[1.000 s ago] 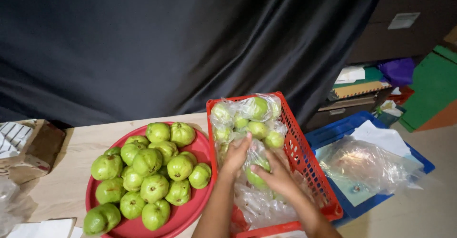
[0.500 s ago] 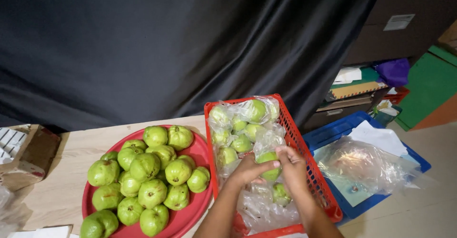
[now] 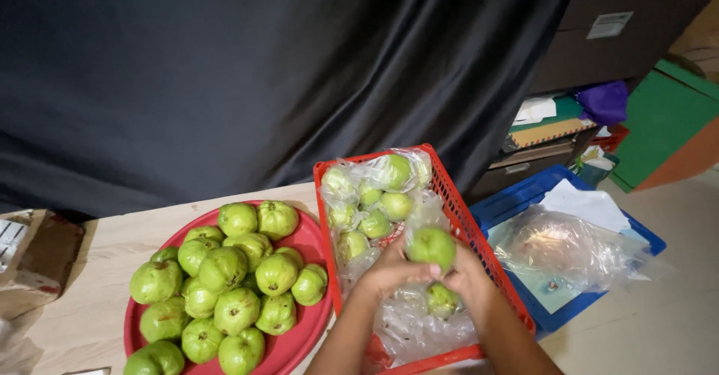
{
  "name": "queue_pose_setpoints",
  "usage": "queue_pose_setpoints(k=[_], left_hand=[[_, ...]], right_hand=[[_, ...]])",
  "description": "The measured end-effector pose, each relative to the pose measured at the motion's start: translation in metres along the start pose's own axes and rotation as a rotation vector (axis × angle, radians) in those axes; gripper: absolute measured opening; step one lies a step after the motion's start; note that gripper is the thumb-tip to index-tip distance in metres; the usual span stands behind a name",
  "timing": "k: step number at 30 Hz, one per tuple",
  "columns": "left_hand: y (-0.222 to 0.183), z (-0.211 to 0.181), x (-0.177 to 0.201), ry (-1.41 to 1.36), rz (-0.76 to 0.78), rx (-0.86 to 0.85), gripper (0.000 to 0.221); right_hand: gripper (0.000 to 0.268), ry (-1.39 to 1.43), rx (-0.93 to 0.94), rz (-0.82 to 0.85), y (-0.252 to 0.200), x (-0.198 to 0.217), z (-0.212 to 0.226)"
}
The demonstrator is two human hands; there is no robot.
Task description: The person places guavas from a large red tray into individual plastic bags, ties the bags closed by hand, and places the bagged guavas into a red plastic crate.
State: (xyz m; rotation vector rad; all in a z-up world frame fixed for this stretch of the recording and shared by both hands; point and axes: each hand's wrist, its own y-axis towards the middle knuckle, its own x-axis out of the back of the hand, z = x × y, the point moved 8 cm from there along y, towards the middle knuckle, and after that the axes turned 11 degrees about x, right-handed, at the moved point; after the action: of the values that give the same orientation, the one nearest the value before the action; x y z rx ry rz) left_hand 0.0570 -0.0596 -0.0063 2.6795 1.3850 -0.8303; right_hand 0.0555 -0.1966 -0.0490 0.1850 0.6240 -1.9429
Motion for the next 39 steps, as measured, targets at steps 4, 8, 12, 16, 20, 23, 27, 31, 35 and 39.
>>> queue_pose_setpoints(k=[4, 8, 12, 16, 20, 23, 27, 31, 35, 39], left_hand=[[0.021, -0.002, 0.035, -0.279, -0.264, 0.004, 0.072], [0.029, 0.000, 0.063, 0.119, -0.502, -0.001, 0.044], [0.000, -0.028, 0.048, 0.205, -0.558, -0.091, 0.023], [0.038, 0.005, 0.105, 0.028, -0.631, -0.221, 0.031], [0.001, -0.027, 0.081, 0.459, -0.855, 0.137, 0.009], [-0.021, -0.026, 0.060, 0.885, -0.796, 0.461, 0.030], [0.014, 0.009, 0.095, 1.260, -0.789, 0.480, 0.034], [-0.004, -0.012, 0.066, 1.074, -0.742, 0.427, 0.037], [0.007, -0.003, 0.078, 1.211, -0.808, 0.474, 0.034], [-0.014, -0.020, 0.051, 1.198, -0.618, 0.428, 0.059]], right_hand=[[0.059, 0.012, -0.097, 0.128, -0.036, -0.036, 0.017], [0.061, -0.077, -0.043, 0.288, -0.094, -0.080, 0.050], [0.054, 0.042, -0.015, 0.150, -0.107, -0.082, 0.069], [0.053, 0.176, 0.062, 0.207, -0.050, -0.044, 0.040], [0.077, 0.322, -0.096, 0.118, -0.031, -0.028, 0.019], [0.068, 0.325, -0.085, 0.112, -0.026, -0.025, 0.015], [0.059, 0.393, -0.027, 0.131, 0.013, -0.004, -0.007], [0.064, 0.208, -0.026, -0.014, 0.025, 0.022, -0.019], [0.044, -0.134, 0.206, 0.000, -0.007, 0.008, 0.015], [0.048, -0.080, 0.170, 0.090, 0.015, 0.011, 0.010]])
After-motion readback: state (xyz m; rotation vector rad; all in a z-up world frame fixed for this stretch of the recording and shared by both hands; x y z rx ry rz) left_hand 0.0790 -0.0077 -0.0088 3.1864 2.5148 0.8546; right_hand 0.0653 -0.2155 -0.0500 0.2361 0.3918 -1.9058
